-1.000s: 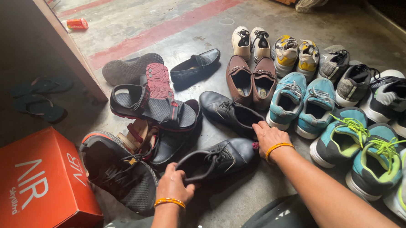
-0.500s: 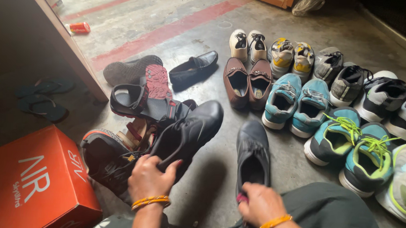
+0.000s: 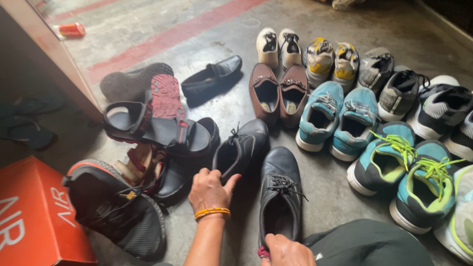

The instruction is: The person sits on the floor and wipes the exterior of several pairs of shoes using a small cloth. They handle black sneakers and black loafers, rubbing the cloth over the uppers and sides before placing each shoe back among the others.

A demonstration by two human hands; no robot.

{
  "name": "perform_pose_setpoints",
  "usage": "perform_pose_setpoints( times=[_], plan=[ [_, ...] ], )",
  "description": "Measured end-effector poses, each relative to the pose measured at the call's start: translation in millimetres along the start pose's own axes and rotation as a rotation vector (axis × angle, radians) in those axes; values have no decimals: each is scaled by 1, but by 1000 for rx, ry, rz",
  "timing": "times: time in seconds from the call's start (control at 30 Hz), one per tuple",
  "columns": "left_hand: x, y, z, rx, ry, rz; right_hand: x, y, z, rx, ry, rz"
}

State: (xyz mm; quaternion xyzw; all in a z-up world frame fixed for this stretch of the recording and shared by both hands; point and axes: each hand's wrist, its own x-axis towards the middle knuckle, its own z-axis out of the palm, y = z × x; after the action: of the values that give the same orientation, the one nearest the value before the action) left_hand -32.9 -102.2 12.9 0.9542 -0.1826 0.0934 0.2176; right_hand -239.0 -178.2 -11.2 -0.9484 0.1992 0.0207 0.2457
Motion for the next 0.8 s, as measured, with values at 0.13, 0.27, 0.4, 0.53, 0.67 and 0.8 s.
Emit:
perform_pose_setpoints(
  times=[0.13, 0.27, 0.4, 0.53, 0.67, 0.8],
  plan=[
    [5, -11, 14, 64, 45, -1, 0, -1, 2, -9, -16, 16],
    [15, -16, 23, 106, -54, -106, 4, 9, 16, 17, -35, 41],
    [24, -12, 34, 132, -115, -211, 8, 31, 48, -21, 61, -35],
    [34, 1, 40, 87, -115, -318, 9, 48, 74, -33, 184, -124],
    [56, 20, 51, 41, -211, -469, 11, 52, 83, -110, 63, -57],
    [88, 14, 79, -246, -205, -354, 12, 41, 75, -126, 84, -20]
  ],
)
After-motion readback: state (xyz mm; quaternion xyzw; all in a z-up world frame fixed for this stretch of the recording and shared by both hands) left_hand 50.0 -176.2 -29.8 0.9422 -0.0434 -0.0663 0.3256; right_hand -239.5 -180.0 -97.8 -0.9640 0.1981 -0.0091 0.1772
